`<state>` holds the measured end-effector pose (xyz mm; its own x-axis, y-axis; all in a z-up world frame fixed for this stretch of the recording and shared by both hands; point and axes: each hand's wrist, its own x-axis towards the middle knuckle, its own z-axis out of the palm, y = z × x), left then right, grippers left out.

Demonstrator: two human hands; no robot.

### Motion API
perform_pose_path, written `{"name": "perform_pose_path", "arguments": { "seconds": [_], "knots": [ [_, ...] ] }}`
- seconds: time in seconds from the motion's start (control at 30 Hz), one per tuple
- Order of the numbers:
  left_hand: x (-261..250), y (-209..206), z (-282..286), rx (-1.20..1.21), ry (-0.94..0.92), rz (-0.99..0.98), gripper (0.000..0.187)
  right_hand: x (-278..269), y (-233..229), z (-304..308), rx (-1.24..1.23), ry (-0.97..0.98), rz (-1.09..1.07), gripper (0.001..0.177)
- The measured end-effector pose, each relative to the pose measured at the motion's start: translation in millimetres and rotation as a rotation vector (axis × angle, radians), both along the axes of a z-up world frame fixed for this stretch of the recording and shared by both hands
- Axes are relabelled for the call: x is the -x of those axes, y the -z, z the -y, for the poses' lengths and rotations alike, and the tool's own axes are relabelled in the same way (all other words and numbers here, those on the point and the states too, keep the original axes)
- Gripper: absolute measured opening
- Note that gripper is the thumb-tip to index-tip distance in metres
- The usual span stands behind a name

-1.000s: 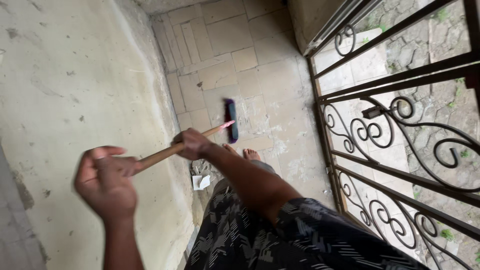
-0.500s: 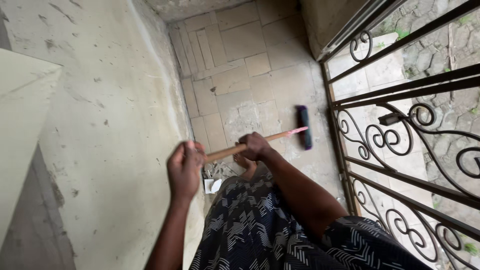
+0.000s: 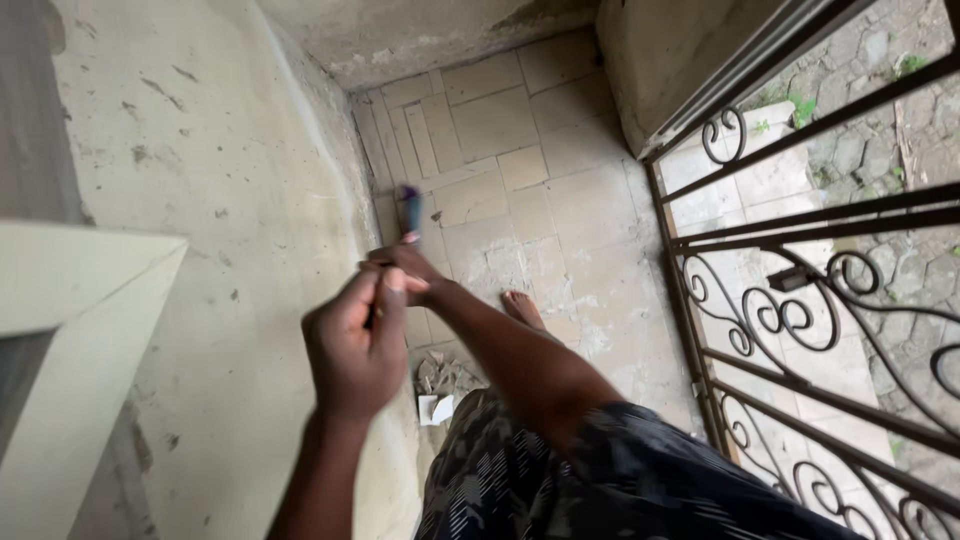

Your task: The person sweeps the tiled floor of a balcony using a long-handled broom, moving debris towards a corner.

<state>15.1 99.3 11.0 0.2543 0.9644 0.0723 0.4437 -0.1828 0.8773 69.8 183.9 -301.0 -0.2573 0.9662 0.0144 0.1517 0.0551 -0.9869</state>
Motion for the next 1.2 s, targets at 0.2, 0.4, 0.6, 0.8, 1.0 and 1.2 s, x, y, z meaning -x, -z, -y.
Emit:
{"name": "perform_pose_path", "arguments": {
  "seconds": [0.2, 0.4, 0.6, 0.8, 1.0, 1.2],
  "knots": [
    [-1.6, 32.0, -52.9, -0.008, -0.202, -0.191, 0.025, 13.4, 37.9, -67.8, -0.340, -0.239, 0.289, 0.015],
    [-25.3, 21.6, -117.3, -0.056, -0.145, 0.067, 0.029, -66.5, -20.7, -82.1, -0.151, -0.139, 0.426, 0.017],
    [-93.3, 27.7, -115.8, 0.026, 0.017, 0.109, 0.033, -147.4, -46.7, -55.9, 0.138, -0.089, 0.453, 0.024],
    [-70.6, 50.6, -117.7, 0.150, -0.049, 0.248, 0.033, -178.9, -24.0, -28.3, 0.286, -0.115, 0.619, 0.029],
    [-52.1, 34.6, -71.8, 0.210, -0.173, 0.441, 0.036, -177.7, -38.3, -7.1, 0.031, 0.050, 0.629, 0.032],
    [-68.3, -13.1, -94.7, -0.159, -0.037, 0.126, 0.031, -104.8, -44.4, -103.4, -0.089, 0.090, 0.250, 0.030]
  ]
}}
